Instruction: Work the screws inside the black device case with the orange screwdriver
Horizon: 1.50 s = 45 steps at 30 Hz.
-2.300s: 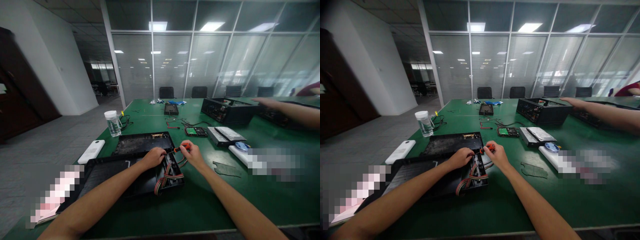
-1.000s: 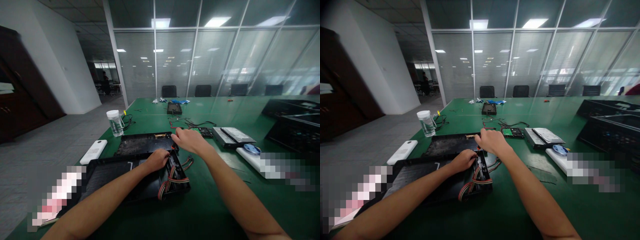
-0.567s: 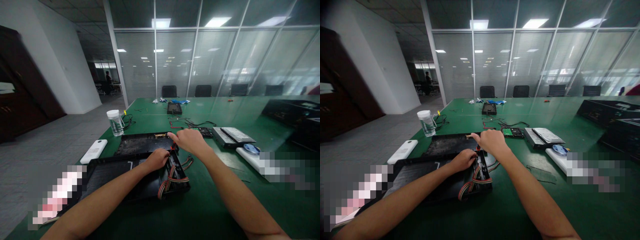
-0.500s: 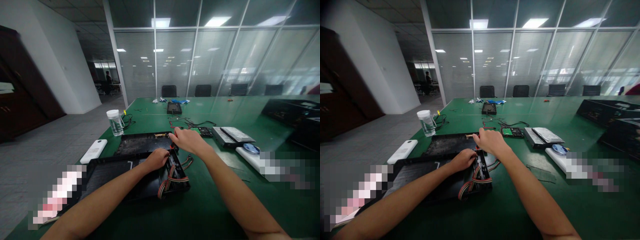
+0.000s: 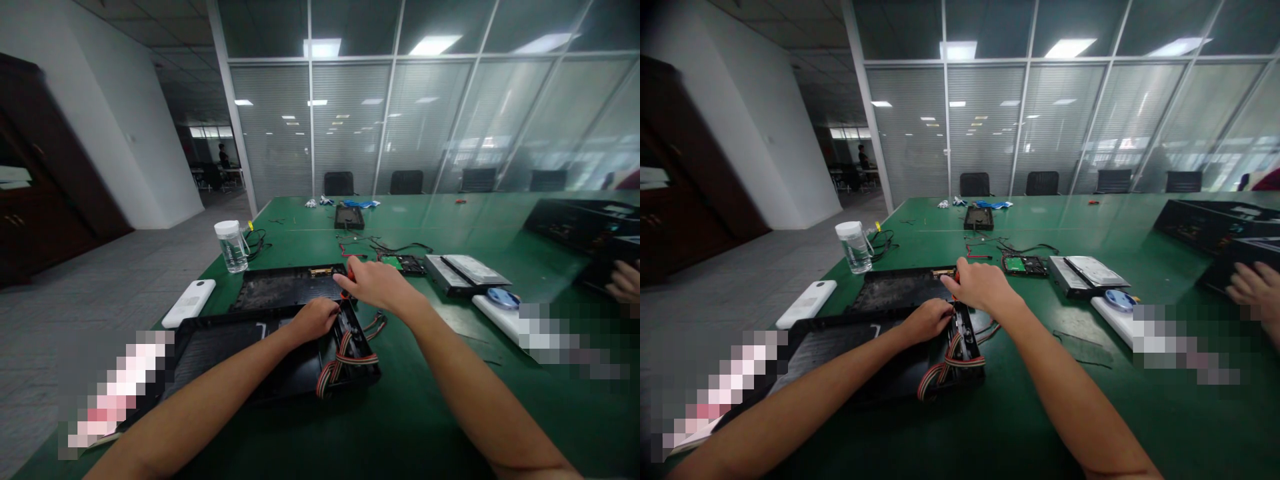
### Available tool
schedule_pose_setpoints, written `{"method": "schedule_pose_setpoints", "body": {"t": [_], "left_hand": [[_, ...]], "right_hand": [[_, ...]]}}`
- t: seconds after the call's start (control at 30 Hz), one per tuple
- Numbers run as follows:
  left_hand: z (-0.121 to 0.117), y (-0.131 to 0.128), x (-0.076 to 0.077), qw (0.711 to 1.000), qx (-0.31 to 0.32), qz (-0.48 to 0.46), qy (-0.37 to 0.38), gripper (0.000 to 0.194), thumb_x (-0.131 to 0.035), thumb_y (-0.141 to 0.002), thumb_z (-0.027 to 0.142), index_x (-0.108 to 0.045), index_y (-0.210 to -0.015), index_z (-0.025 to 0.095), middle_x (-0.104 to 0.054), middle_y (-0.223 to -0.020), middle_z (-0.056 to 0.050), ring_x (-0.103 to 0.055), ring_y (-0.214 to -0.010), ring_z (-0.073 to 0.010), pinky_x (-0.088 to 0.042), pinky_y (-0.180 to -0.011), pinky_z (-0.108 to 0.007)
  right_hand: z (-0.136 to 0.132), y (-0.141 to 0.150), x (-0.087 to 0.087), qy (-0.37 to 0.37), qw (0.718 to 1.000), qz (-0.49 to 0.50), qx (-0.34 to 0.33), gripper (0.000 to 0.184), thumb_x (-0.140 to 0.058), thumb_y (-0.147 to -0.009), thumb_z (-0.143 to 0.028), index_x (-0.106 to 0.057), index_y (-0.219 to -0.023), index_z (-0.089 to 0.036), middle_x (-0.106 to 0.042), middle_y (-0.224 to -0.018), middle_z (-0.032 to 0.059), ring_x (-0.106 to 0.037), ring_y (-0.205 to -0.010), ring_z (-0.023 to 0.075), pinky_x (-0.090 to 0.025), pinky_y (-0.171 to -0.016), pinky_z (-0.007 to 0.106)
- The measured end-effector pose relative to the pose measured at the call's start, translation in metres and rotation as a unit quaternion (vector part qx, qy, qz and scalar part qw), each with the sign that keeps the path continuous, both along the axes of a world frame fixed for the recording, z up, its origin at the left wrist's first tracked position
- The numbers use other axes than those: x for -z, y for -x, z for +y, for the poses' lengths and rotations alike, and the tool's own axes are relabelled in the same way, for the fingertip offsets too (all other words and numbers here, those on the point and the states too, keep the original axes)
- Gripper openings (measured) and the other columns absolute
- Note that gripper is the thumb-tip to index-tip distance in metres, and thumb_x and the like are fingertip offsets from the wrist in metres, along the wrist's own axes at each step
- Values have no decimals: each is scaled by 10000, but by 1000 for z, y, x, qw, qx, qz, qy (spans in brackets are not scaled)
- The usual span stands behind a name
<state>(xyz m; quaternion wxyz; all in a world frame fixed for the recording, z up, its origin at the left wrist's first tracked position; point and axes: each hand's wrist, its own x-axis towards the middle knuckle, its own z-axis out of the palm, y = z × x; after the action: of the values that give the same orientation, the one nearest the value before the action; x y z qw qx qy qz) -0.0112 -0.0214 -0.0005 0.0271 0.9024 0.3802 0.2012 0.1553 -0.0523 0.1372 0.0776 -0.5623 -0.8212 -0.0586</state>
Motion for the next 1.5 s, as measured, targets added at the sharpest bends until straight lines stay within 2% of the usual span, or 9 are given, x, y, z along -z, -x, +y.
{"method": "schedule_pose_setpoints", "body": {"t": [0.1, 0.2, 0.33, 0.73, 0.97, 1.13, 1.3, 1.4, 1.5], "left_hand": [[0, 0, 1, 1000, 0, -3, -2, 137, -507, -799, 149, -593, -905, 155, -622, -874, -59, -558, -852, -187, -422, -794, -284], [1, 0, 1, 1000, 0, -5, -3, 138, -511, -793, 144, -595, -902, 153, -622, -869, -59, -558, -848, -187, -421, -792, -281], [2, 1, 2, 1000, 4, -4, -2, 128, -508, -794, 146, -596, -886, 152, -618, -843, -54, -558, -830, -182, -422, -783, -276], [1, 1, 1, 1000, 5, 8, -17, 127, -512, -796, 146, -599, -887, 156, -615, -831, -47, -552, -814, -177, -419, -763, -265], [2, 1, 2, 1000, 6, 6, -17, 131, -512, -798, 150, -596, -897, 155, -615, -846, -50, -550, -827, -179, -415, -771, -270], [1, 1, -1, 1000, 4, 14, -15, 113, -508, -803, 158, -595, -874, 154, -611, -810, -47, -550, -793, -177, -415, -750, -268], [1, 0, -1, 1000, 6, 9, -13, 126, -508, -800, 146, -596, -891, 153, -614, -831, -47, -550, -798, -171, -413, -756, -263], [1, 1, 0, 1000, 1, 12, -16, 120, -510, -802, 153, -597, -885, 155, -614, -825, -45, -551, -805, -175, -413, -761, -265], [1, 1, 1, 1000, 0, 13, -18, 117, -516, -798, 155, -594, -885, 157, -611, -824, -45, -548, -804, -175, -412, -756, -265]], "right_hand": [[-1, -1, -1, 19, 999, 8, -45, 406, -305, -887, -483, -509, -1063, -179, -662, -873, 98, -617, -784, 229, -378, -663, 298], [0, -1, 0, 6, 1000, -14, -18, 474, -266, -877, -548, -546, -951, -172, -655, -889, 127, -610, -829, 264, -378, -672, 315], [1, -1, 0, 19, 1000, -6, -15, 447, -267, -891, -499, -496, -1069, -160, -656, -893, 120, -616, -826, 253, -384, -688, 315], [1, -3, -4, 12, 999, -42, 12, 475, -167, -914, -454, -525, -987, -150, -645, -951, 154, -607, -878, 283, -389, -709, 346], [1, -5, -5, 34, 999, -36, -17, 485, -167, -909, -478, -533, -971, -165, -639, -964, 145, -598, -896, 272, -374, -715, 332], [2, -4, -3, 53, 998, -6, -32, 414, -235, -908, -459, -465, -1098, -172, -646, -943, 115, -606, -848, 237, -369, -688, 300], [3, -4, -4, 42, 999, -19, -8, 523, -166, -897, -546, -523, -978, -173, -641, -941, 129, -597, -866, 253, -363, -699, 314], [5, -5, -4, 52, 998, 9, -37, 424, -219, -910, -476, -488, -1064, -186, -650, -929, 99, -602, -827, 225, -356, -677, 290], [6, -6, -3, 41, 998, 1, -45, 437, -214, -904, -487, -535, -962, -195, -652, -907, 97, -600, -835, 239, -350, -671, 293]]}}
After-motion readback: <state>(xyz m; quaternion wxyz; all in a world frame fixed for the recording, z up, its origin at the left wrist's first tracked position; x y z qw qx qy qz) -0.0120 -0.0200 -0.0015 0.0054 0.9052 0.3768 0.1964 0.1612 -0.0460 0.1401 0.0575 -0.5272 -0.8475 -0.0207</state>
